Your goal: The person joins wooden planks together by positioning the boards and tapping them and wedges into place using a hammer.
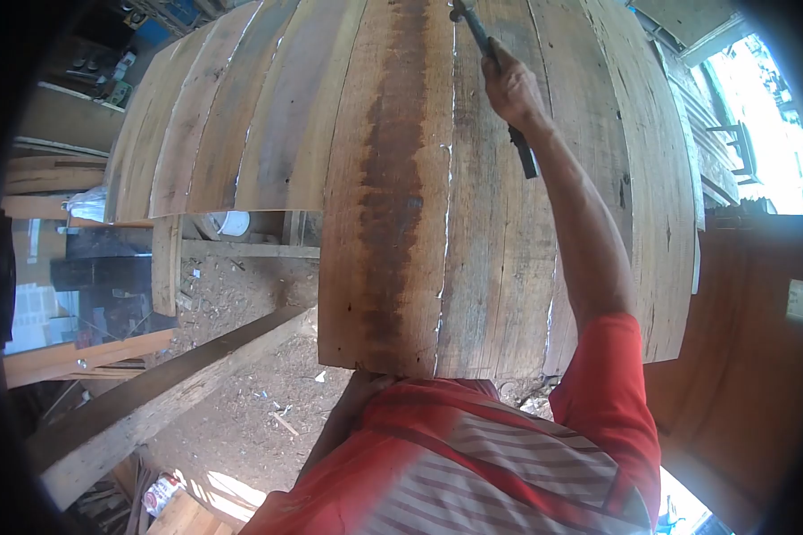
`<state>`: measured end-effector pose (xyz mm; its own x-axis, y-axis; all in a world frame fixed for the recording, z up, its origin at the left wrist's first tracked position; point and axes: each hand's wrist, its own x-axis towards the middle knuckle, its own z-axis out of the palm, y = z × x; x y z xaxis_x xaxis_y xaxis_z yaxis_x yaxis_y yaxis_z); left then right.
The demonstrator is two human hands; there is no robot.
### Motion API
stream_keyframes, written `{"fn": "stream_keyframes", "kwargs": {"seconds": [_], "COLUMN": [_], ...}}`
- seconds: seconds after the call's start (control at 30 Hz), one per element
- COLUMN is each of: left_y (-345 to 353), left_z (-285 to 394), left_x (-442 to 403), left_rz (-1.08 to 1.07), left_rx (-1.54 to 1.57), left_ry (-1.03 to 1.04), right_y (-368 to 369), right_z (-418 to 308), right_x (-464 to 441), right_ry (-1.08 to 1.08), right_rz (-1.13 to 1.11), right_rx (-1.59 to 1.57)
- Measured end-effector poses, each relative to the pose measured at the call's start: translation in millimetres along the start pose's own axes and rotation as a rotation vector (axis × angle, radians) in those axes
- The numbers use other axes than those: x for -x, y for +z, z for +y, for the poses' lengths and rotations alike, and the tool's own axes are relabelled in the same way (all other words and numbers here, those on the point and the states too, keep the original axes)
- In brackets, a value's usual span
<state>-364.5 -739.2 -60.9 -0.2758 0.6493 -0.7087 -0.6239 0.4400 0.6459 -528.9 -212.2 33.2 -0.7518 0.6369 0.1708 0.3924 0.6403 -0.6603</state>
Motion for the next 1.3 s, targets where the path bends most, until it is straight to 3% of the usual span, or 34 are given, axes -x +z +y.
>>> {"fn": "stream_keyframes", "kwargs": {"seconds": [0.07,0.1,0.27,0.37,0.47,0.6,0.67,0.83,0.93,1.03,1.23,1.3], "left_y": [15,27,78,88,89,99,103,102,106,102,98,101], "left_z": [-25,-25,-1,-4,-4,-5,5,4,-2,-7,-7,-10], "left_x": [-14,-15,-14,-27,-32,-34,-33,-28,-36,-42,-38,-40], "left_rz": [-0.012,-0.014,0.029,0.178,0.19,0.24,0.337,0.29,0.342,0.366,0.316,0.277], "left_rx": [0.074,0.123,0.389,0.387,0.405,0.465,0.351,0.435,0.466,0.447,0.409,0.436], "left_ry": [0.196,0.18,0.237,0.32,0.264,0.281,0.407,0.283,0.365,0.4,0.372,0.349], "right_y": [21,41,31,0,0,22,25,13,-9,15,-29,-31], "right_z": [21,45,27,2,5,35,38,19,-7,15,-18,-3], "right_x": [-7,-13,-14,-17,-14,-1,0,-1,8,20,30,29], "right_ry": [-0.032,-0.08,-0.105,-0.008,-0.109,-0.059,-0.093,-0.057,0.007,-0.132,0.015,-0.08], "right_rz": [-0.062,-0.023,-0.027,-0.174,0.042,-0.121,-0.08,-0.106,-0.169,-0.001,-0.163,-0.03], "right_rx": [0.178,0.158,0.099,0.029,-0.111,0.236,0.201,0.112,-0.016,0.174,0.011,-0.008]}}
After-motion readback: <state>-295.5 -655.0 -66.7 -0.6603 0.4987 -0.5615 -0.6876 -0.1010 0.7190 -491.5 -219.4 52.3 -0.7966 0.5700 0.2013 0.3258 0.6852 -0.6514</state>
